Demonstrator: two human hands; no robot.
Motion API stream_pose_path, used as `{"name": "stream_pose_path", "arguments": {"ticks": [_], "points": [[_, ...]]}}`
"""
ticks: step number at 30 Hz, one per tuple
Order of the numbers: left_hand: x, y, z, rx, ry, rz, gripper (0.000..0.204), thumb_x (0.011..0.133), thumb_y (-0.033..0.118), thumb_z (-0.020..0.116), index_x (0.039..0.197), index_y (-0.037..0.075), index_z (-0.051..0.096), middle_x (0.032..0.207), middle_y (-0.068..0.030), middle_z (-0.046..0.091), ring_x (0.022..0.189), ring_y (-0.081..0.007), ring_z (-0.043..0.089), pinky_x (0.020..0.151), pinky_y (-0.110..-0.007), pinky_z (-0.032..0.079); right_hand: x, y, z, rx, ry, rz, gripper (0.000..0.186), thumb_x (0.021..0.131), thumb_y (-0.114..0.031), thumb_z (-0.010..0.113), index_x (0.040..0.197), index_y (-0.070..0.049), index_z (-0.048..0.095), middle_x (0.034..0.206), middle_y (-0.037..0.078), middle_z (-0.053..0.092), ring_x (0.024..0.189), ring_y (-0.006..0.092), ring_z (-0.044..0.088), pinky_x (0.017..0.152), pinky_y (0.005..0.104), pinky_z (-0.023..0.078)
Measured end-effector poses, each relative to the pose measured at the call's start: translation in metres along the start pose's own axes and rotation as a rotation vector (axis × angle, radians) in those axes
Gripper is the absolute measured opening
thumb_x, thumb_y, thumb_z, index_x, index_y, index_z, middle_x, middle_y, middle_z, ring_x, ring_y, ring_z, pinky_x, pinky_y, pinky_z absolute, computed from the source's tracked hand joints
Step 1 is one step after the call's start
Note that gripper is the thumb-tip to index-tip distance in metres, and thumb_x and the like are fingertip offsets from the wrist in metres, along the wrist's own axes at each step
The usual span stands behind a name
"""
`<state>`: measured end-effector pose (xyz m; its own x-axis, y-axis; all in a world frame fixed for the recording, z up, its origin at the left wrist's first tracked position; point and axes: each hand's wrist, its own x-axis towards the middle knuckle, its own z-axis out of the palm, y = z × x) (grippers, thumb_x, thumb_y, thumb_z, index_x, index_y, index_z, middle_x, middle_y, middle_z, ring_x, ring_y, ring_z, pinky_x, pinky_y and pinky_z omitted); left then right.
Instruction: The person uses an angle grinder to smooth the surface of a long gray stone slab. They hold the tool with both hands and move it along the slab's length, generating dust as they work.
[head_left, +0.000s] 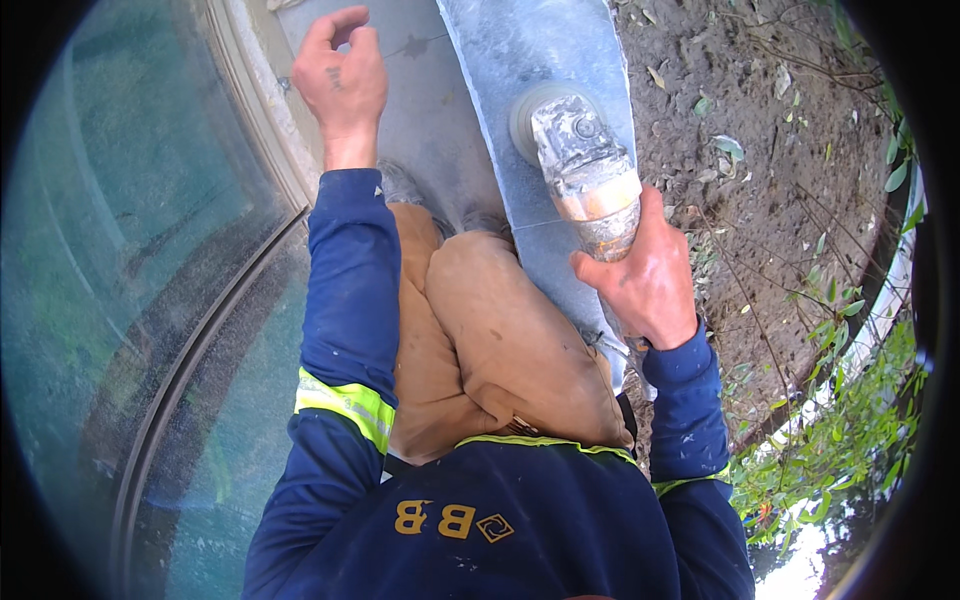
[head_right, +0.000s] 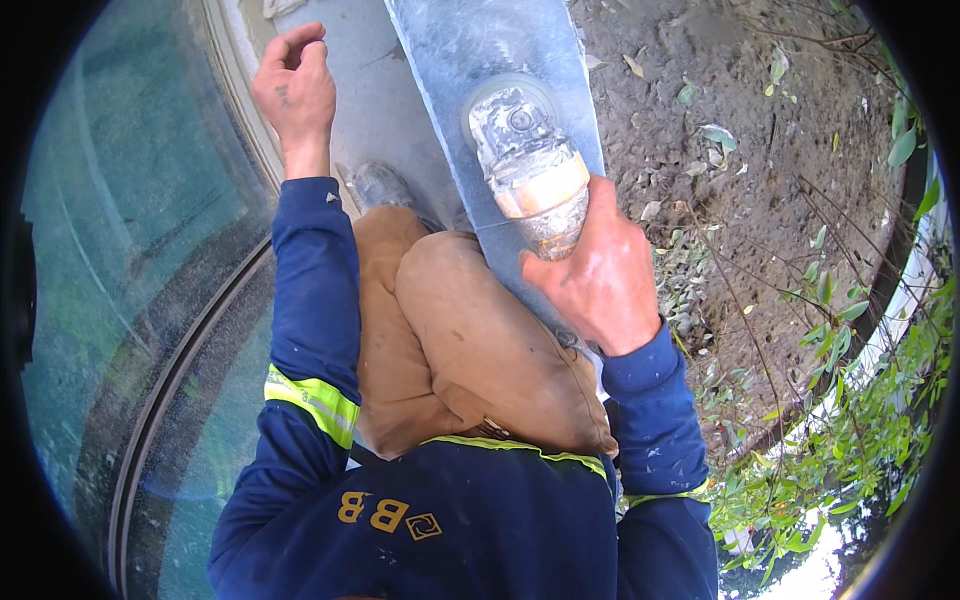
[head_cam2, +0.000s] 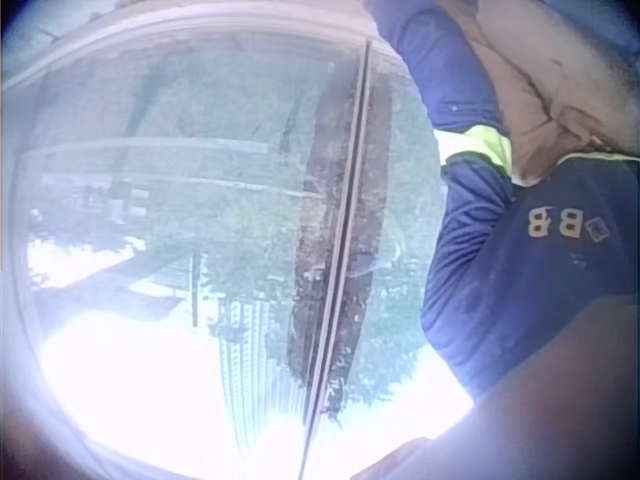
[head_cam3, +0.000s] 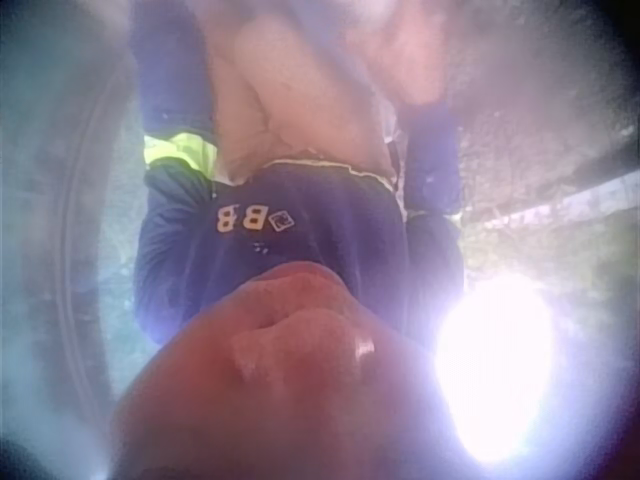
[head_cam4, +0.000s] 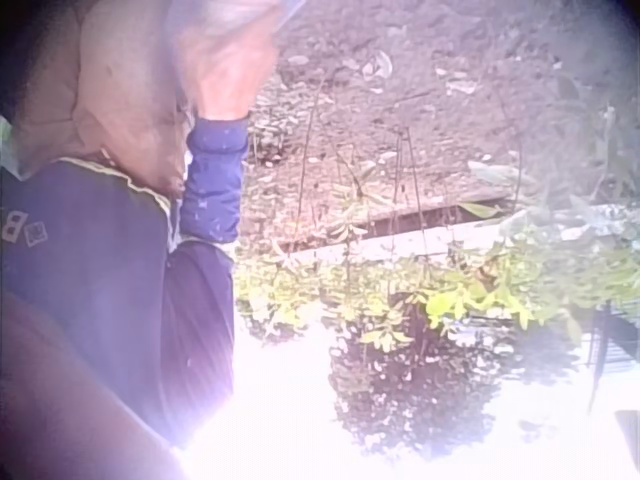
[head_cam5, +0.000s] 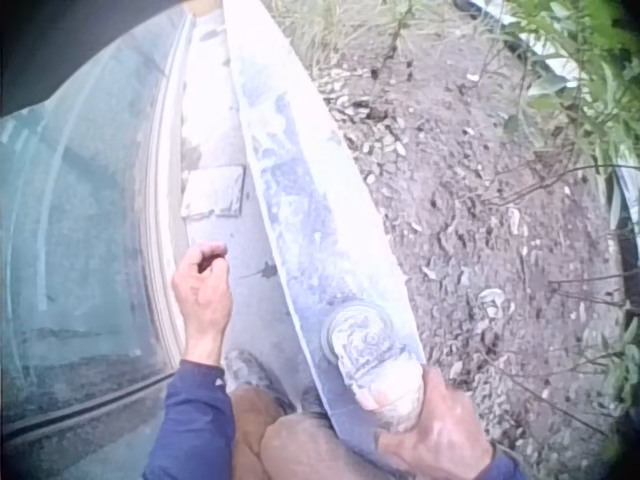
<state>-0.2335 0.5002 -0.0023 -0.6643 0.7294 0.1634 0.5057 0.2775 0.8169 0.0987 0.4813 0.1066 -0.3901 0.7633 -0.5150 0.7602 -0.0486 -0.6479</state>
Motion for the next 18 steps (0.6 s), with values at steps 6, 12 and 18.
{"name": "stream_pose_path", "arguments": {"ticks": [6, 12, 18], "points": [[-0.0016, 0.0067, 0.0022, 0.082, 0.005, 0.016, 0.021, 0.089, 0.004, 0.061, 0.104, -0.001, 0.076, 0.097, -0.0071, 0.077, 0.089, -0.013, 0.07, 0.082, -0.027, 0.054, -0.0006, 0.0018, -0.001, -0.012, -0.024, 0.006, 0.071, 0.069, -0.021, 0.082, 0.126, 0.007, 0.049, 0.091, 0.03, 0.071, 0.086, 0.0479, 0.071, 0.075, 0.0515, 0.058], [-0.003, 0.0096, 0.0032, 0.101, 0.006, 0.01, 0.021, 0.089, 0.004, 0.061, 0.104, 0.0, 0.076, 0.096, -0.0065, 0.077, 0.088, -0.0126, 0.07, 0.082, -0.027, 0.054, -0.0002, 0.0021, -0.0007, -0.016, -0.015, 0.013, 0.072, 0.069, -0.02, 0.082, 0.126, 0.008, 0.048, 0.091, 0.03, 0.071, 0.086, 0.0484, 0.07, 0.075, 0.0519, 0.058], [-0.0034, 0.0095, 0.0039, 0.106, 0.002, 0.038, 0.021, 0.089, 0.004, 0.061, 0.104, 0.0, 0.076, 0.097, -0.0066, 0.077, 0.089, -0.0133, 0.07, 0.082, -0.027, 0.054, 0.0016, -0.0001, 0.0, 0.02, -0.006, 0.011, 0.074, 0.069, -0.021, 0.082, 0.128, 0.008, 0.047, 0.093, 0.031, 0.071, 0.087, 0.0487, 0.07, 0.076, 0.0519, 0.058]]}}
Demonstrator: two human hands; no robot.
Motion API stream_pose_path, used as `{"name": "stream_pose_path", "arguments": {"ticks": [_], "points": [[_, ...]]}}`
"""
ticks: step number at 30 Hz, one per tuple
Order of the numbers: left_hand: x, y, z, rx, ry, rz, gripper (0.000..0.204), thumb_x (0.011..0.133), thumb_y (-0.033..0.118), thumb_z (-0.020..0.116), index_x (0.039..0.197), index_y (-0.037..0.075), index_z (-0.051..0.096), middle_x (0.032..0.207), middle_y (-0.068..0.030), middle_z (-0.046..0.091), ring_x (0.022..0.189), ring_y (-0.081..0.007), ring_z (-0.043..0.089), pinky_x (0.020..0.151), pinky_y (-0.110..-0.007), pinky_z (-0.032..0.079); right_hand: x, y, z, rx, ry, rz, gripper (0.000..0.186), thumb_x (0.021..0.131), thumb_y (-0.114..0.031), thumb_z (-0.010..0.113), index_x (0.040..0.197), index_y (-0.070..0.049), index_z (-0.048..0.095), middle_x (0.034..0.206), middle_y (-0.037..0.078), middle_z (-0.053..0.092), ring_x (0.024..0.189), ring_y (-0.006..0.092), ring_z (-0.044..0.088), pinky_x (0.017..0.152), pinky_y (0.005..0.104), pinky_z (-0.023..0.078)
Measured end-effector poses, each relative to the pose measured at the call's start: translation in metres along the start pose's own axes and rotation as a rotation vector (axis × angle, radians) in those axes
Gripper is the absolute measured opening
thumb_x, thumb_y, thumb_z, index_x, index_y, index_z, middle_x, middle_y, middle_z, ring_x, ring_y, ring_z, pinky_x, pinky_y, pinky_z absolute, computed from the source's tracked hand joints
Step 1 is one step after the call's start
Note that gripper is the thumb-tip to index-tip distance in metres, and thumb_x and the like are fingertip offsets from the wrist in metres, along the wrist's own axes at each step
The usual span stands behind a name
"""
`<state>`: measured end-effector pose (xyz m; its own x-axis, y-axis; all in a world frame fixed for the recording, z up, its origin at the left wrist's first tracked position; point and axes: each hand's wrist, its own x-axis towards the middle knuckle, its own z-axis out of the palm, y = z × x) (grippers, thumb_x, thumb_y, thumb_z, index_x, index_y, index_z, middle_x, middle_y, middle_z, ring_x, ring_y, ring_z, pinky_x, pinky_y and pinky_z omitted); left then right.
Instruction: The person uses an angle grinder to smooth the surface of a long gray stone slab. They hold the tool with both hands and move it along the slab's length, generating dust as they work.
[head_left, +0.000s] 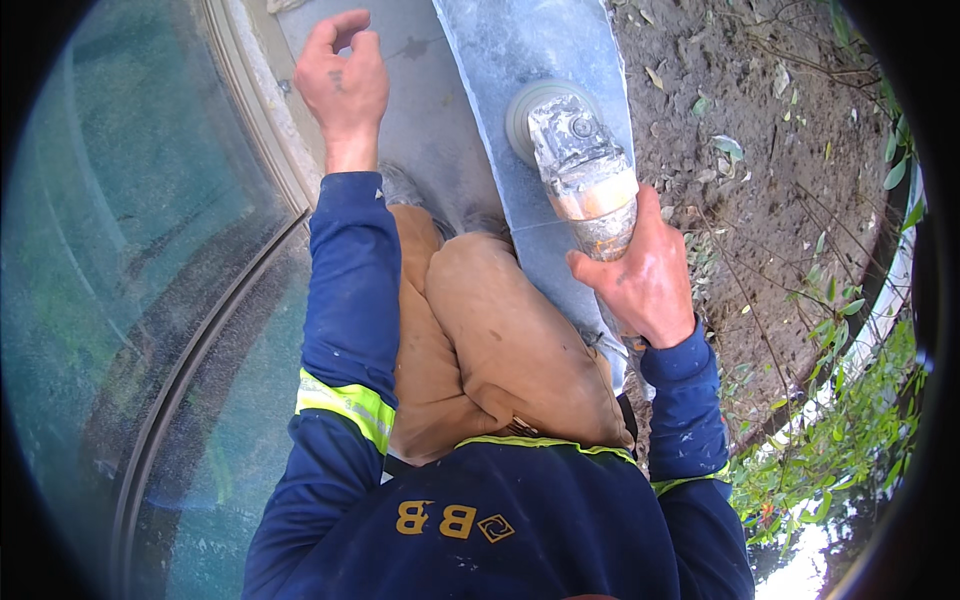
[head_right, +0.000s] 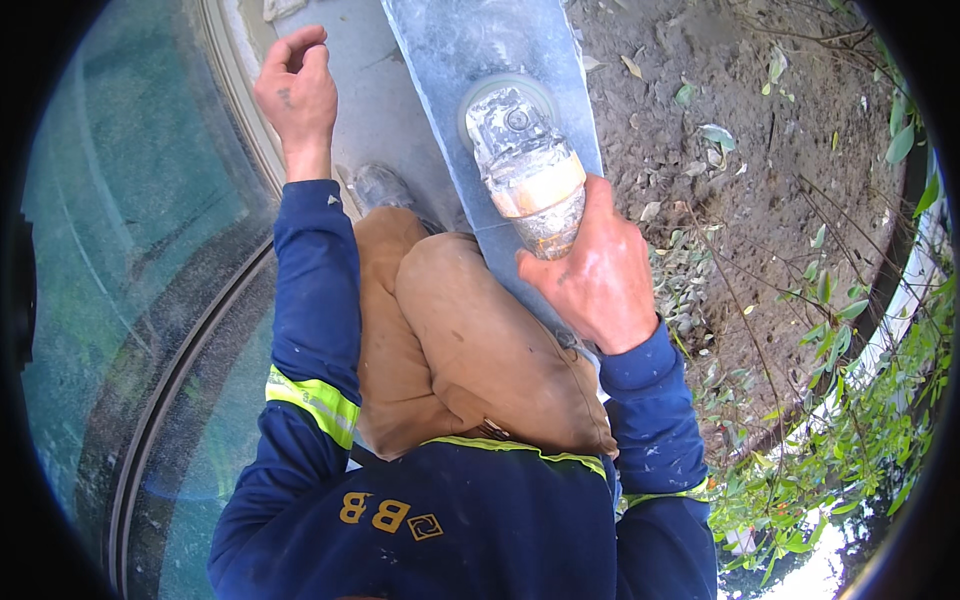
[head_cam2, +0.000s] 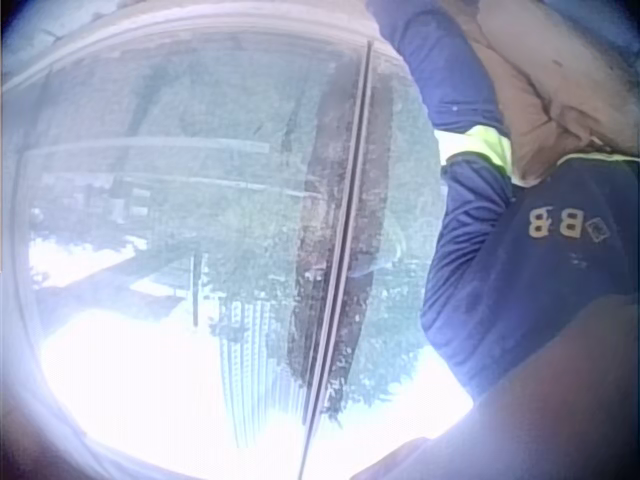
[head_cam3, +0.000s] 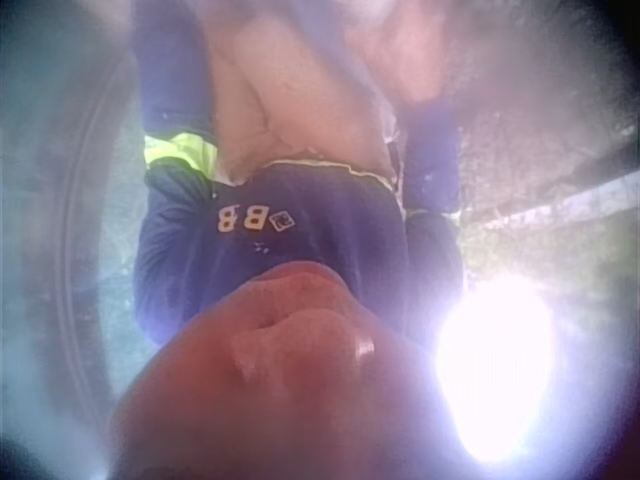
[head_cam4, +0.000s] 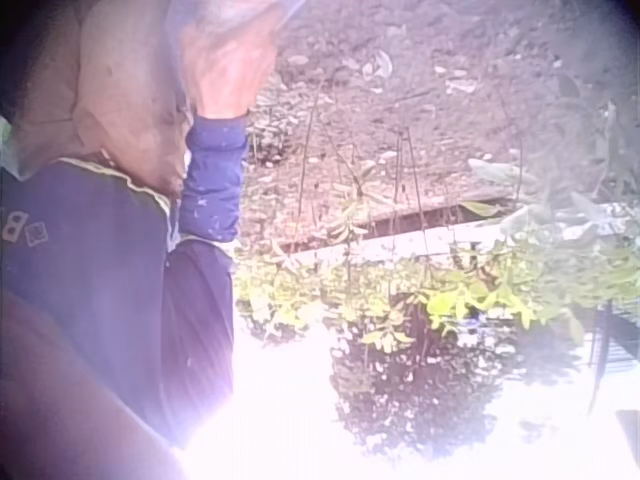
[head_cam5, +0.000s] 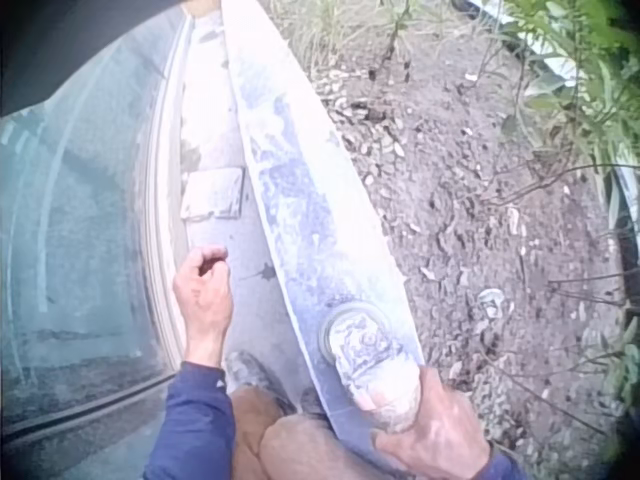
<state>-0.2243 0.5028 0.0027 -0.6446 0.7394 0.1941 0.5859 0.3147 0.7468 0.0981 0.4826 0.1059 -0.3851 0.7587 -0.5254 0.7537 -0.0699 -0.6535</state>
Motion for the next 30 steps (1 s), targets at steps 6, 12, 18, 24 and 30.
{"name": "stream_pose_path", "arguments": {"ticks": [6, 12, 18, 24, 30], "points": [[0.0, -0.001, 0.001, -0.02, 0.003, 0.001, 0.022, 0.09, 0.003, 0.06, 0.104, 0.0, 0.076, 0.097, -0.0067, 0.077, 0.09, -0.0137, 0.071, 0.083, -0.027, 0.054, -0.001, 0.007, -0.006, -0.044, 0.004, 0.027, 0.07, 0.069, -0.022, 0.082, 0.123, 0.007, 0.048, 0.095, 0.031, 0.071, 0.088, 0.0485, 0.07, 0.076, 0.0514, 0.058], [0.002, -0.002, -0.001, -0.004, -0.003, -0.012, 0.021, 0.089, 0.003, 0.061, 0.104, -0.001, 0.076, 0.097, -0.007, 0.077, 0.089, -0.0132, 0.07, 0.082, -0.027, 0.054, 0.0, 0.003, -0.003, -0.015, -0.013, 0.021, 0.07, 0.069, -0.022, 0.083, 0.123, 0.006, 0.048, 0.094, 0.03, 0.071, 0.087, 0.0484, 0.07, 0.076, 0.0511, 0.058], [0.003, -0.008, 0.001, -0.063, -0.007, -0.037, 0.021, 0.09, 0.004, 0.062, 0.104, -0.001, 0.076, 0.096, -0.0068, 0.077, 0.088, -0.0127, 0.07, 0.081, -0.027, 0.054, 0.002, 0.001, -0.001, -0.022, 0.02, -0.007, 0.07, 0.069, -0.022, 0.083, 0.123, 0.007, 0.048, 0.093, 0.03, 0.071, 0.086, 0.0485, 0.07, 0.075, 0.0512, 0.058], [0.001, -0.003, 0.0, -0.024, 0.007, -0.016, 0.021, 0.09, 0.004, 0.062, 0.104, -0.001, 0.076, 0.095, -0.0061, 0.077, 0.088, -0.0131, 0.07, 0.082, -0.027, 0.054, 0.003, 0.002, -0.004, -0.025, 0.022, 0.005, 0.068, 0.069, -0.021, 0.083, 0.121, 0.007, 0.049, 0.092, 0.031, 0.071, 0.085, 0.049, 0.07, 0.074, 0.0516, 0.058], [0.0, 0.001, 0.002, -0.044, -0.006, -0.072, 0.025, 0.083, 0.009, 0.061, 0.102, 0.003, 0.076, 0.096, -0.0117, 0.077, 0.094, -0.0256, 0.072, 0.088, -0.036, 0.054, -0.008, 0.007, -0.007, -0.008, -0.001, 0.022, 0.067, 0.069, -0.021, 0.083, 0.12, 0.006, 0.048, 0.092, 0.03, 0.071, 0.086, 0.0482, 0.071, 0.074, 0.0509, 0.058]]}}
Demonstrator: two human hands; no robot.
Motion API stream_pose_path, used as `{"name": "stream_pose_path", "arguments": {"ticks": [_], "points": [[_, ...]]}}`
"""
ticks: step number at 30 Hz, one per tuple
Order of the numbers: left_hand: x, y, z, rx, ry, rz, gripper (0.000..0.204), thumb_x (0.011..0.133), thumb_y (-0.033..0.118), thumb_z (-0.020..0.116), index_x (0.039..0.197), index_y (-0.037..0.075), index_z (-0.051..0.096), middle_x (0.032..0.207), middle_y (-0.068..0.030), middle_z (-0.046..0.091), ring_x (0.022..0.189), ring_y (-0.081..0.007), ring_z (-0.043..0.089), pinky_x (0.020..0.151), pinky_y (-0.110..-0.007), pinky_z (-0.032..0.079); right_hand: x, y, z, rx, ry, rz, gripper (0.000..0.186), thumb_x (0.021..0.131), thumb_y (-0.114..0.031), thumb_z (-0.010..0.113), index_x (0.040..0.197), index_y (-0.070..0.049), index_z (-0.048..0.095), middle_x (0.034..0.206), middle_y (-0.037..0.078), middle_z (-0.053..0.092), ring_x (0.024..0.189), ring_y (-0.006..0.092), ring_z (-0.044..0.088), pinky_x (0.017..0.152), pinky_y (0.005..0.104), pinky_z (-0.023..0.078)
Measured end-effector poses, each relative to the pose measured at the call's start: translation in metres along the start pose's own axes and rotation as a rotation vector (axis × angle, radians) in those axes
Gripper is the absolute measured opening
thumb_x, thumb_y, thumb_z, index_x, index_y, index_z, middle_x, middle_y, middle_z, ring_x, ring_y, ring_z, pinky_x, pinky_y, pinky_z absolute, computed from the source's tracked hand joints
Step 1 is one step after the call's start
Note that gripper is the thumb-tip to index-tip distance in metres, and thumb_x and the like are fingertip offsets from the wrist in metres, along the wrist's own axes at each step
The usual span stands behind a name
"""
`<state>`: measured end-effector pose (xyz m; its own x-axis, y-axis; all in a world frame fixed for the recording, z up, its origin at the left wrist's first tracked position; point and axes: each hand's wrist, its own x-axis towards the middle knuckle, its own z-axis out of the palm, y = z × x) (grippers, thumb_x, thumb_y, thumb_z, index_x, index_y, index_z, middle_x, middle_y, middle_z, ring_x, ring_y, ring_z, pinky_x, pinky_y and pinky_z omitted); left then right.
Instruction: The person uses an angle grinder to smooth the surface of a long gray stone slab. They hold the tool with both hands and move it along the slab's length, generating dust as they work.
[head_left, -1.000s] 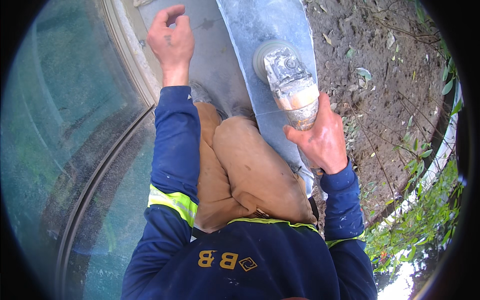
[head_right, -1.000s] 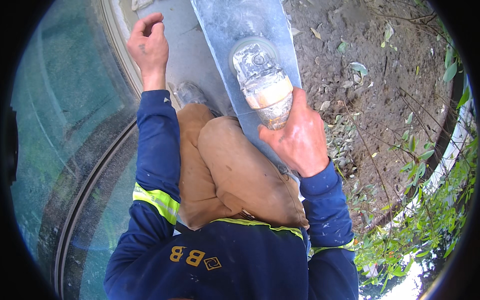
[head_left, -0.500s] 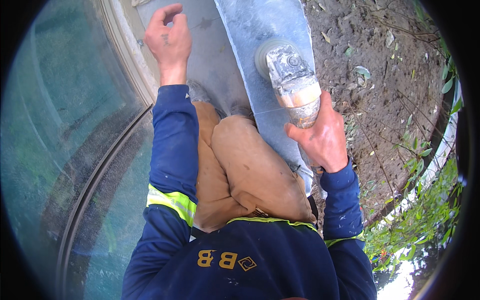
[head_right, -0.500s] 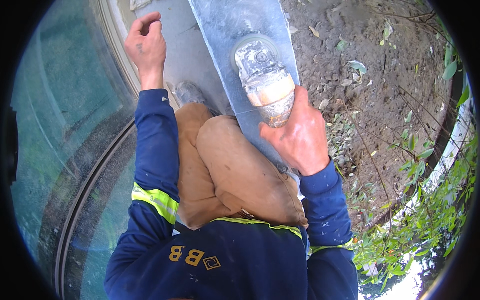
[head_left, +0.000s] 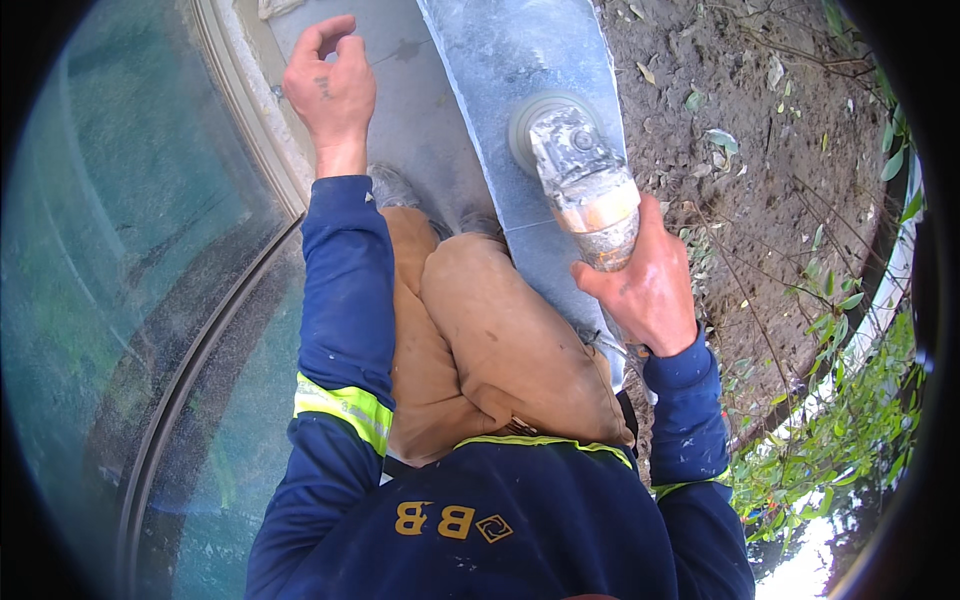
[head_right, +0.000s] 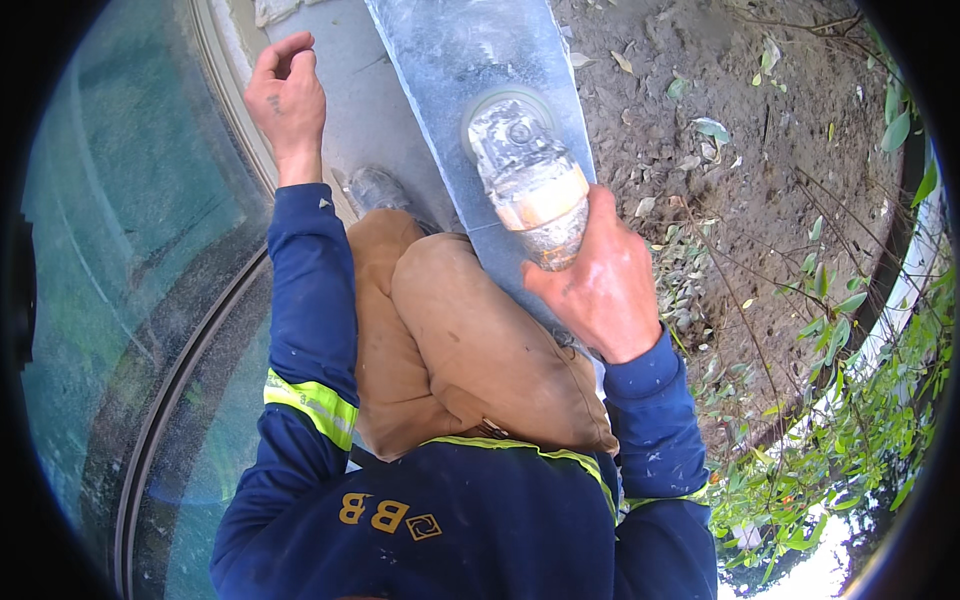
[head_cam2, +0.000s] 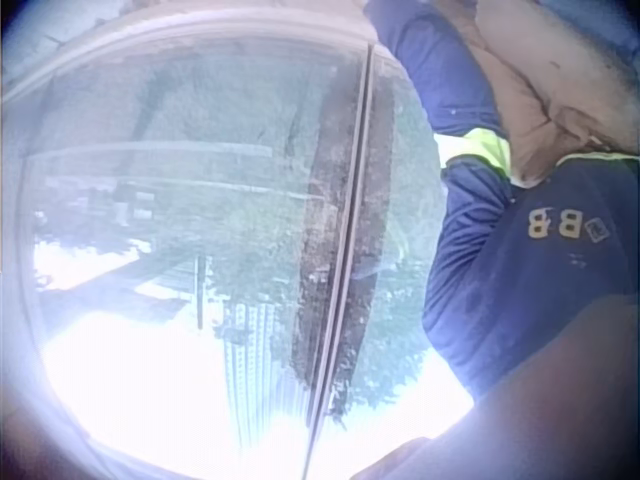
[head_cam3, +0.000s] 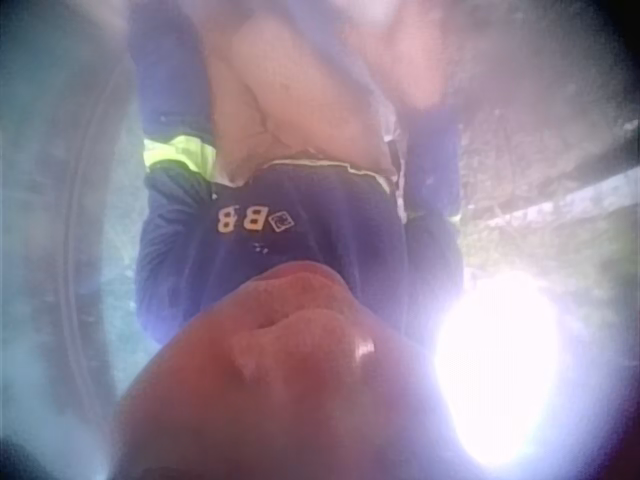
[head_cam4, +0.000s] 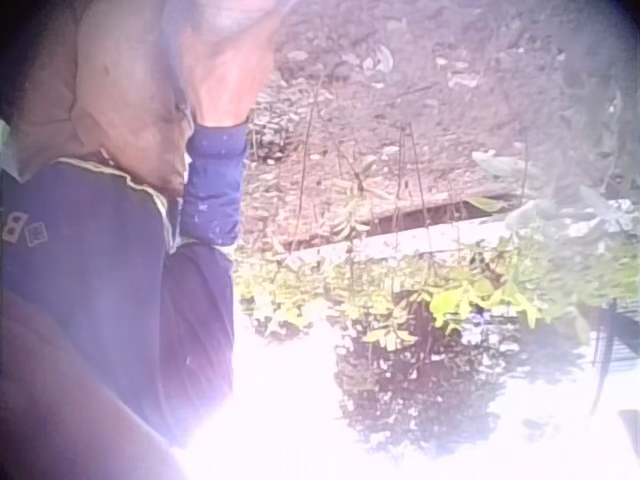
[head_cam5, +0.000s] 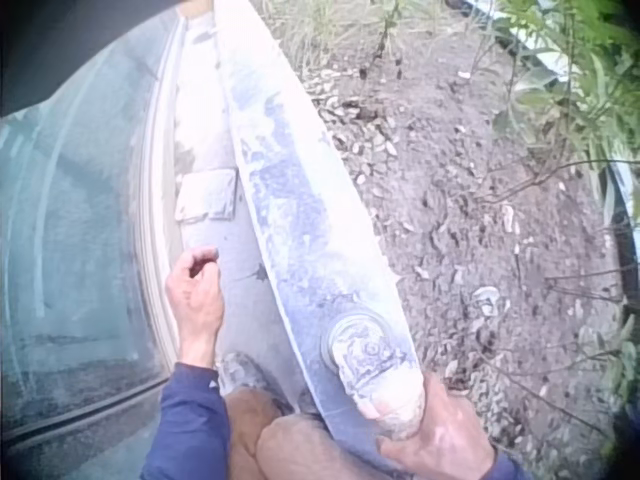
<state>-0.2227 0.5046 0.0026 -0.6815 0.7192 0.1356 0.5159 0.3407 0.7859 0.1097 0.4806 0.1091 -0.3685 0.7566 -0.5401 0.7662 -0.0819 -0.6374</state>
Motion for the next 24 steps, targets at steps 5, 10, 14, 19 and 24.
{"name": "stream_pose_path", "arguments": {"ticks": [5, 10, 14, 19, 24], "points": [[0.0, -0.001, 0.001, 0.002, 0.003, 0.025, 0.026, 0.084, 0.01, 0.061, 0.103, 0.003, 0.077, 0.097, -0.0121, 0.077, 0.094, -0.025, 0.072, 0.088, -0.036, 0.054, 0.002, 0.008, -0.007, 0.012, 0.068, 0.006, 0.069, 0.069, -0.021, 0.084, 0.123, 0.006, 0.048, 0.092, 0.029, 0.072, 0.086, 0.0471, 0.071, 0.076, 0.05, 0.058], [-0.002, 0.0, 0.0, -0.014, -0.005, -0.006, 0.027, 0.084, 0.008, 0.059, 0.105, 0.002, 0.076, 0.098, -0.013, 0.077, 0.096, -0.0247, 0.072, 0.089, -0.035, 0.054, 0.005, 0.001, -0.006, -0.018, 0.006, 0.018, 0.07, 0.069, -0.022, 0.083, 0.122, 0.006, 0.048, 0.091, 0.029, 0.071, 0.086, 0.0475, 0.071, 0.075, 0.0505, 0.059], [0.0, 0.0, -0.001, 0.032, -0.008, 0.02, 0.021, 0.091, 0.004, 0.061, 0.104, -0.002, 0.075, 0.099, -0.008, 0.077, 0.092, -0.0148, 0.07, 0.085, -0.028, 0.054, 0.001, 0.006, -0.004, -0.014, 0.033, 0.006, 0.066, 0.069, -0.023, 0.083, 0.118, 0.005, 0.049, 0.089, 0.03, 0.071, 0.085, 0.0483, 0.07, 0.075, 0.0513, 0.058], [-0.001, -0.003, -0.001, 0.013, -0.024, 0.056, 0.022, 0.09, 0.004, 0.061, 0.105, -0.002, 0.076, 0.101, -0.0084, 0.077, 0.092, -0.015, 0.071, 0.085, -0.028, 0.054, 0.01, 0.001, -0.006, -0.027, 0.007, -0.001, 0.067, 0.07, -0.022, 0.083, 0.12, 0.007, 0.049, 0.091, 0.031, 0.07, 0.086, 0.049, 0.07, 0.075, 0.0517, 0.058], [-0.001, 0.0, 0.001, 0.032, -0.008, 0.024, 0.022, 0.09, 0.004, 0.061, 0.105, -0.002, 0.076, 0.099, -0.0082, 0.077, 0.092, -0.0148, 0.07, 0.085, -0.028, 0.054, 0.007, 0.005, -0.005, -0.027, 0.027, -0.001, 0.068, 0.069, -0.02, 0.083, 0.12, 0.008, 0.048, 0.092, 0.031, 0.07, 0.086, 0.0494, 0.07, 0.074, 0.0524, 0.058]]}}
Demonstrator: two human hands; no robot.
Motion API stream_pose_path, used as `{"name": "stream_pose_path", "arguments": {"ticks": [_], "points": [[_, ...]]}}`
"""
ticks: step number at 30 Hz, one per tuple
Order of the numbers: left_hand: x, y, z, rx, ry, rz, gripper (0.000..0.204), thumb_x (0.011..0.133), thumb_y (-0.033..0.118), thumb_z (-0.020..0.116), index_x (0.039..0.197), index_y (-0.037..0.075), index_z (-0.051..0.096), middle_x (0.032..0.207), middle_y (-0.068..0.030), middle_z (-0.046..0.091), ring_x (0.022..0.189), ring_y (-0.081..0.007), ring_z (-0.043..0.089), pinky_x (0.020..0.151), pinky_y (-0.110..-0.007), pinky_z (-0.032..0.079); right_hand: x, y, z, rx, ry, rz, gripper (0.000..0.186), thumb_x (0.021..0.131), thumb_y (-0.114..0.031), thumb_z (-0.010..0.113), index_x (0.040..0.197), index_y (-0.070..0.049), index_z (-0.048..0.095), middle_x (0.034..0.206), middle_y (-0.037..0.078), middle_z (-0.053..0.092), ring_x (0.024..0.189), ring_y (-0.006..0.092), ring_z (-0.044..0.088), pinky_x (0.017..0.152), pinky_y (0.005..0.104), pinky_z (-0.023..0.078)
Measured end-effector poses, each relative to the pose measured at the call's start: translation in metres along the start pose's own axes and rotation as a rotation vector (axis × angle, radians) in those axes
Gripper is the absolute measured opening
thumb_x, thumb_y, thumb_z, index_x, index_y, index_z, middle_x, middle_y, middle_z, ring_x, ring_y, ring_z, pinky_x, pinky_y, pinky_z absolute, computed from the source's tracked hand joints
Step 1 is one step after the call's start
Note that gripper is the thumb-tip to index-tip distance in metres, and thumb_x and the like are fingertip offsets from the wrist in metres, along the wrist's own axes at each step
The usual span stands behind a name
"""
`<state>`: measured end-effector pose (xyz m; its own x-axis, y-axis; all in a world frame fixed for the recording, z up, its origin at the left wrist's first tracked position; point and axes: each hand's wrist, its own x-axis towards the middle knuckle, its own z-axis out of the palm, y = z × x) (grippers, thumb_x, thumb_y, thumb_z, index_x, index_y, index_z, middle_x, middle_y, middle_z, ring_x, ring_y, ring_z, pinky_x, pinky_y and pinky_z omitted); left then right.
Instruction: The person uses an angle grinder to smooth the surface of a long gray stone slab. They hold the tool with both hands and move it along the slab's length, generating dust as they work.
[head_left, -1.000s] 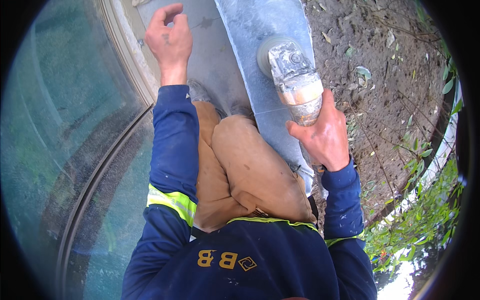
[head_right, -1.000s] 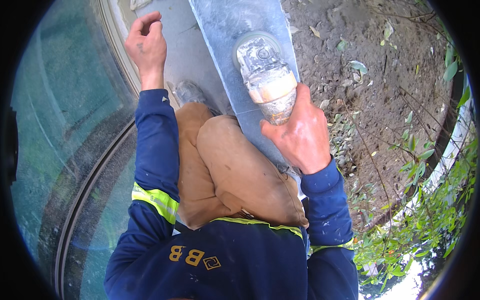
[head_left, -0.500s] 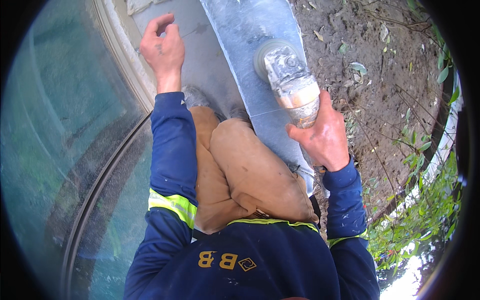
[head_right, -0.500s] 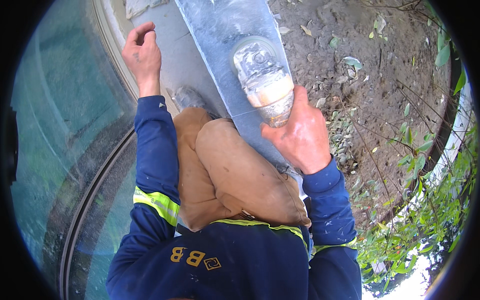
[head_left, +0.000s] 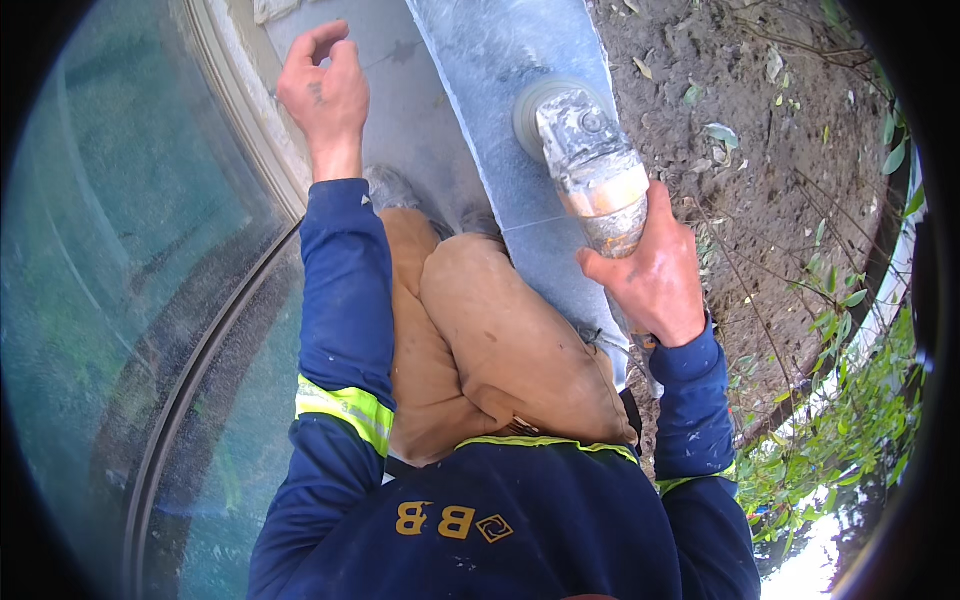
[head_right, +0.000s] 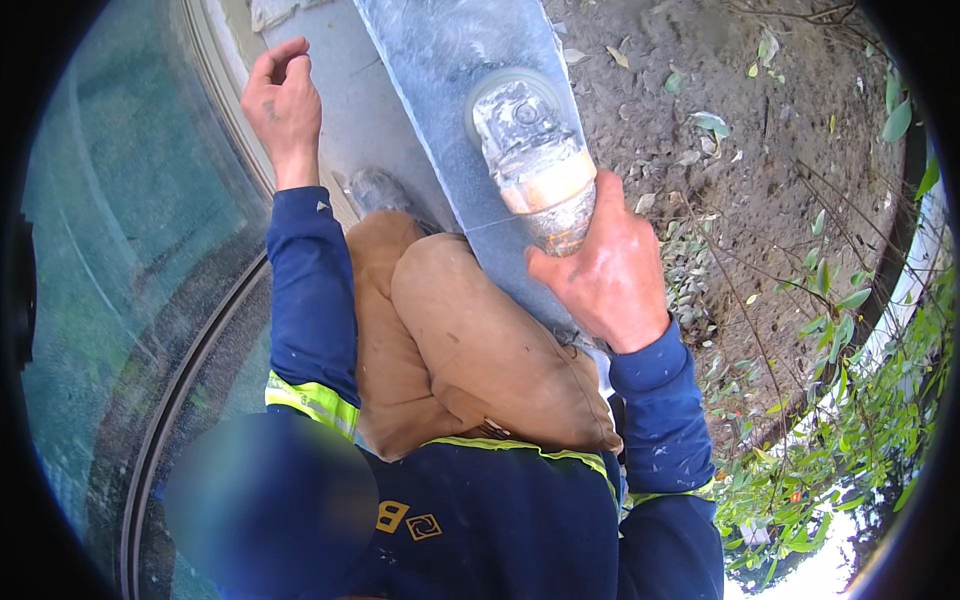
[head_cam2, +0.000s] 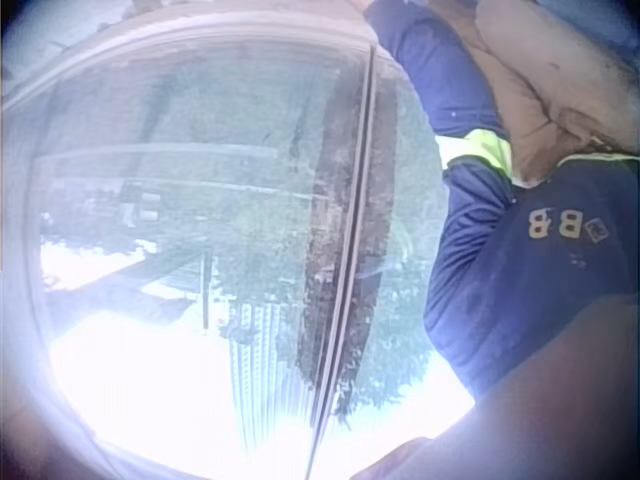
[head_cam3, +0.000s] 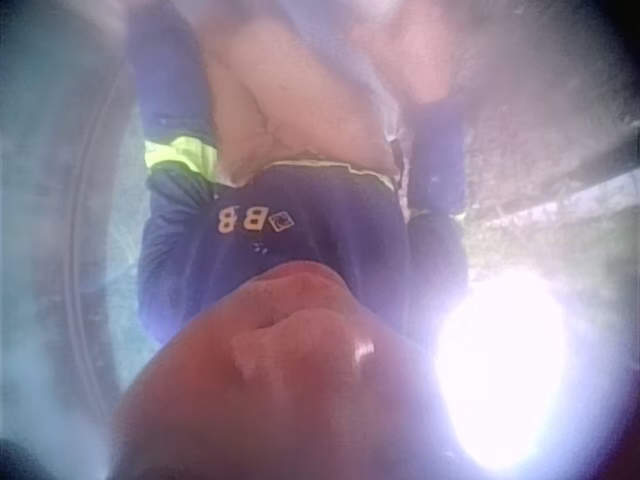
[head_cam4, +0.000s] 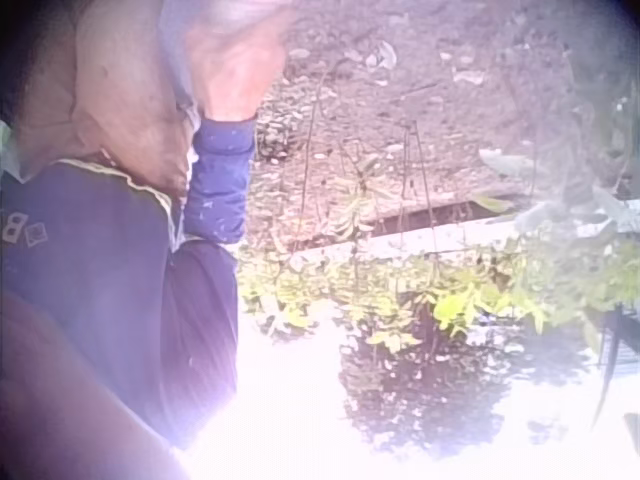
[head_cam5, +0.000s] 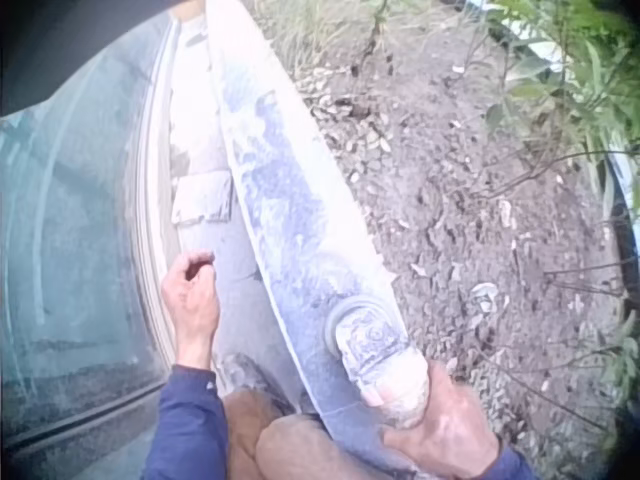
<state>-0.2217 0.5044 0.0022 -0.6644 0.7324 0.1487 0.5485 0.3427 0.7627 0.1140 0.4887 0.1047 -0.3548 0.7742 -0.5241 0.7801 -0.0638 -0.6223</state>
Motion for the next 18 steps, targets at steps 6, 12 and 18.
{"name": "stream_pose_path", "arguments": {"ticks": [6, 12, 18], "points": [[0.0, -0.002, 0.0, -0.01, -0.002, -0.022, 0.023, 0.088, 0.005, 0.061, 0.104, -0.001, 0.076, 0.098, -0.01, 0.077, 0.093, -0.0183, 0.071, 0.087, -0.03, 0.054, 0.003, -0.004, -0.004, 0.021, -0.037, 0.021, 0.068, 0.069, -0.02, 0.083, 0.121, 0.008, 0.048, 0.092, 0.031, 0.07, 0.086, 0.0491, 0.07, 0.075, 0.0522, 0.058], [0.0, -0.001, 0.002, -0.026, -0.007, 0.001, 0.025, 0.086, 0.006, 0.06, 0.104, 0.001, 0.076, 0.098, -0.0111, 0.077, 0.094, -0.0205, 0.072, 0.088, -0.032, 0.054, -0.007, 0.007, -0.006, 0.018, 0.013, 0.026, 0.065, 0.069, -0.021, 0.083, 0.117, 0.006, 0.048, 0.088, 0.03, 0.07, 0.083, 0.0493, 0.07, 0.072, 0.0526, 0.057], [-0.001, 0.0, 0.001, -0.031, -0.004, -0.006, 0.025, 0.085, 0.007, 0.06, 0.103, 0.001, 0.076, 0.097, -0.0114, 0.077, 0.093, -0.021, 0.072, 0.087, -0.033, 0.055, -0.015, 0.012, -0.004, 0.017, -0.007, 0.012, 0.063, 0.07, -0.021, 0.082, 0.116, 0.005, 0.048, 0.086, 0.03, 0.069, 0.082, 0.0499, 0.069, 0.071, 0.0532, 0.057]]}}
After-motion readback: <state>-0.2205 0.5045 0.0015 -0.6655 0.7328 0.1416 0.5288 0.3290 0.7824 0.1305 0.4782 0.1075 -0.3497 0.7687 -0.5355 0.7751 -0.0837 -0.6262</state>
